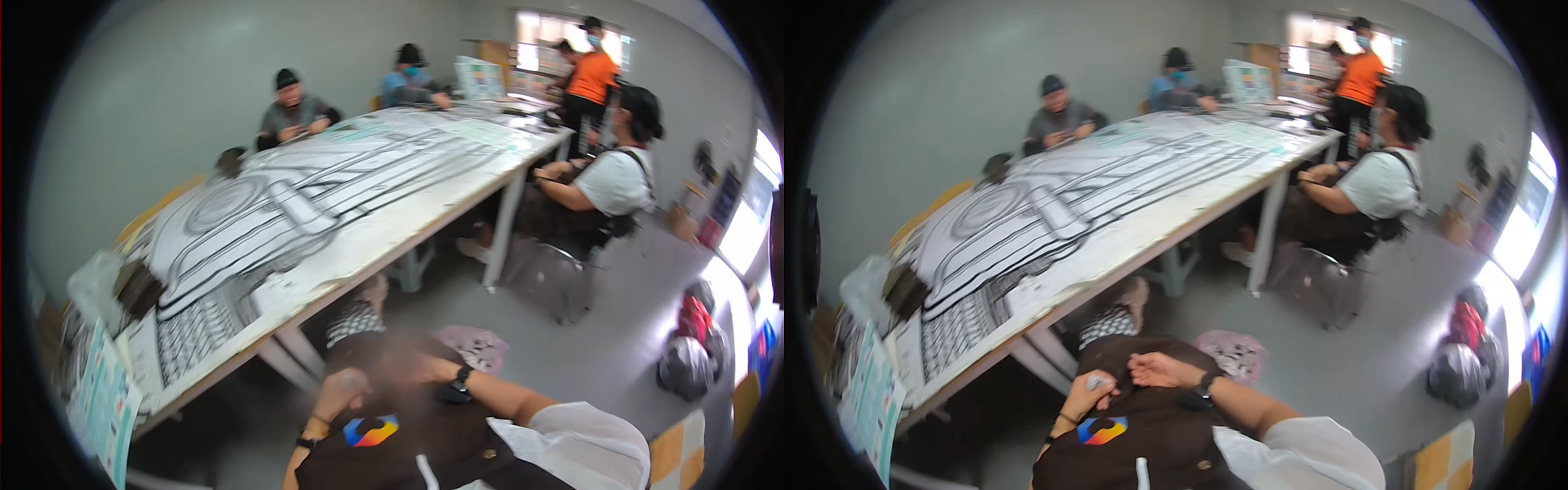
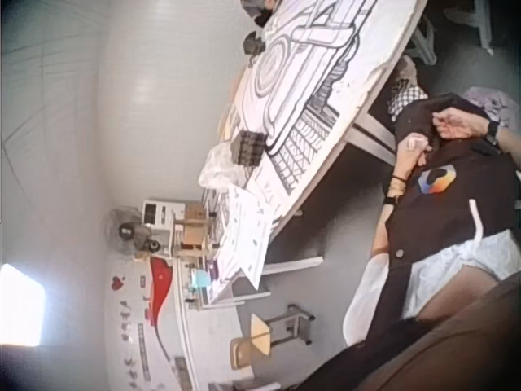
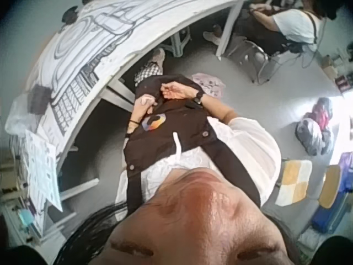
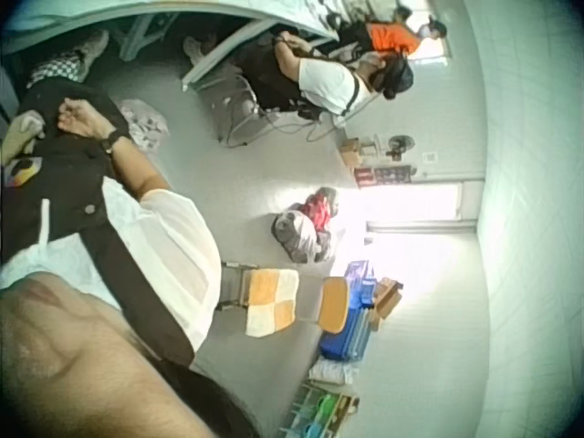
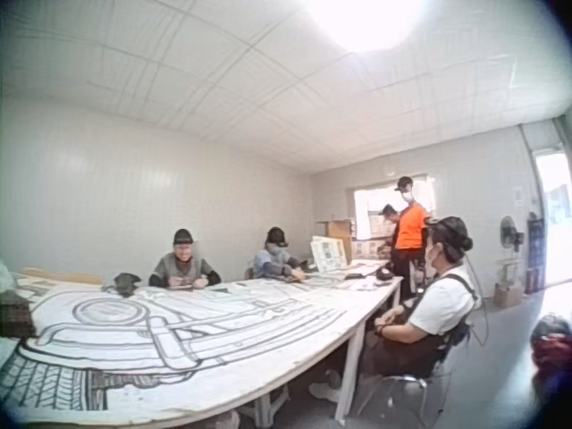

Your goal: Applying stickers to a large mural drawing on a table.

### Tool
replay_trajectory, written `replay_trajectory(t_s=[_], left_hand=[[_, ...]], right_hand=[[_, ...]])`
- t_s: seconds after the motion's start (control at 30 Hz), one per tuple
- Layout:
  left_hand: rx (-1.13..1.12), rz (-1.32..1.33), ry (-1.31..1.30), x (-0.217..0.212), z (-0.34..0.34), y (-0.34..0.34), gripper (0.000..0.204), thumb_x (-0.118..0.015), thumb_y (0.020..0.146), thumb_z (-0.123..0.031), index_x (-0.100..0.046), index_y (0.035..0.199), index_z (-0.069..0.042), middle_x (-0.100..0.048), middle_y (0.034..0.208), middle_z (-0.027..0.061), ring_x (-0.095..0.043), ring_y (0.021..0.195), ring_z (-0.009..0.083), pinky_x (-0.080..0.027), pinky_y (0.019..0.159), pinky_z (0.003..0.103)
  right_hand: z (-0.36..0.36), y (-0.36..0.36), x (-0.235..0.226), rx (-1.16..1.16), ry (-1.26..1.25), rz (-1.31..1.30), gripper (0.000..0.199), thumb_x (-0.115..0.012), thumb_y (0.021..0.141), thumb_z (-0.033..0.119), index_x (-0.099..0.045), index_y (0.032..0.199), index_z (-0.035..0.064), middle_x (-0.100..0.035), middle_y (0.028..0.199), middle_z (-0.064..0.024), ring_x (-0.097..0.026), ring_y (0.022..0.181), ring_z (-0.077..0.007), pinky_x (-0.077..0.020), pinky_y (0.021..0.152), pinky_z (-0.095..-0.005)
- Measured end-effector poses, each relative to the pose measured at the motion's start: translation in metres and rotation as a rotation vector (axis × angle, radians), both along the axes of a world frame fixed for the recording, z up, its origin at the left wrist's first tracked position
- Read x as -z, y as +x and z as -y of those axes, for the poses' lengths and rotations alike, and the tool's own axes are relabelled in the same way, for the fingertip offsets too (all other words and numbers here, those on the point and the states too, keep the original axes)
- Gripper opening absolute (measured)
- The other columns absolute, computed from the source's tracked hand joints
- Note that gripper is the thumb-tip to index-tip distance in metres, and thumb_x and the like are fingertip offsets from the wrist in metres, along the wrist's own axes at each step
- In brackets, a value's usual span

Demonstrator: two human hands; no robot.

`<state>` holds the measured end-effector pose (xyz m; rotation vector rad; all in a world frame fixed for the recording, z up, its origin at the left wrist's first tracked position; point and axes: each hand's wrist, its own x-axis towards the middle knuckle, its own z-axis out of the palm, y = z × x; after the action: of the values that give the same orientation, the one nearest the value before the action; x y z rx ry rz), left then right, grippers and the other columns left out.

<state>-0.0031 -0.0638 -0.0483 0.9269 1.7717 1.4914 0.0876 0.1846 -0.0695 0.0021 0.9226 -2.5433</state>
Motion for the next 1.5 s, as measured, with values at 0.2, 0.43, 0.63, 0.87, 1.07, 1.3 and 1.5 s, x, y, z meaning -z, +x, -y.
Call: replay_trajectory(t_s=[0.2,0.43,0.63,0.87,1.07,1.3,1.5], left_hand=[[0.017,0.202,0.099,0.01,0.006,-0.003,0.027,-0.054,0.101,-0.023,-0.06,0.103,0.004,-0.07,0.085,0.0153,-0.059,0.052,0.0111,-0.046,0.047,0.021],[0.016,0.039,0.055,0.021,0.003,-0.009,0.031,-0.05,0.103,-0.027,-0.06,0.104,0.002,-0.07,0.085,0.0147,-0.058,0.053,0.0104,-0.046,0.047,0.02],[0.045,0.109,0.027,0.024,0.006,-0.01,0.03,-0.051,0.102,-0.029,-0.06,0.099,0.0,-0.069,0.084,0.0129,-0.058,0.054,0.0093,-0.046,0.049,0.02],[0.158,-0.109,0.006,0.026,0.005,-0.014,0.03,-0.051,0.103,-0.032,-0.058,0.096,-0.003,-0.065,0.078,0.007,-0.056,0.055,0.0076,-0.044,0.051,0.02],[0.102,-0.071,-0.014,0.025,0.005,-0.012,0.03,-0.05,0.103,-0.031,-0.057,0.095,-0.003,-0.063,0.076,0.0061,-0.056,0.055,0.0078,-0.044,0.05,0.02],[0.067,0.092,0.056,0.01,0.006,-0.002,0.029,-0.049,0.103,-0.029,-0.057,0.096,-0.002,-0.064,0.077,0.0077,-0.056,0.053,0.0085,-0.044,0.049,0.02],[0.052,0.098,0.044,0.007,0.005,-0.001,0.029,-0.05,0.103,-0.029,-0.057,0.096,-0.002,-0.065,0.077,0.0078,-0.057,0.053,0.0089,-0.045,0.048,0.021]], right_hand=[[-0.005,-0.012,0.014,-0.095,-0.143,0.106,0.031,-0.045,0.104,0.031,-0.062,0.094,0.0065,-0.066,0.083,-0.0048,-0.066,0.078,-0.0161,-0.0542,0.073,-0.0281],[-0.005,-0.01,0.01,-0.064,-0.141,0.156,0.032,-0.044,0.104,0.03,-0.062,0.092,0.0065,-0.067,0.083,-0.0052,-0.067,0.079,-0.0187,-0.0551,0.074,-0.0298],[-0.007,-0.009,0.009,-0.075,-0.136,0.136,0.031,-0.046,0.104,0.029,-0.063,0.093,0.0063,-0.067,0.085,-0.0048,-0.067,0.079,-0.0183,-0.0558,0.075,-0.0306],[-0.007,-0.01,0.01,-0.092,-0.16,0.133,0.03,-0.047,0.104,0.029,-0.063,0.093,0.0055,-0.067,0.085,-0.0046,-0.067,0.079,-0.0187,-0.0559,0.077,-0.0313],[-0.003,-0.006,-0.001,-0.039,-0.112,0.18,0.032,-0.044,0.105,0.029,-0.058,0.093,0.0035,-0.061,0.082,-0.0052,-0.061,0.073,-0.0194,-0.0532,0.067,-0.0298],[-0.001,-0.004,-0.005,-0.021,-0.101,0.206,0.032,-0.041,0.105,0.029,-0.055,0.093,0.0025,-0.058,0.078,-0.0049,-0.059,0.07,-0.0196,-0.0526,0.063,-0.0293],[0.001,-0.005,-0.003,0.033,-0.055,0.24,0.036,-0.043,0.105,0.033,-0.062,0.091,0.0055,-0.065,0.081,-0.0052,-0.066,0.075,-0.0201,-0.0542,0.07,-0.0293]])
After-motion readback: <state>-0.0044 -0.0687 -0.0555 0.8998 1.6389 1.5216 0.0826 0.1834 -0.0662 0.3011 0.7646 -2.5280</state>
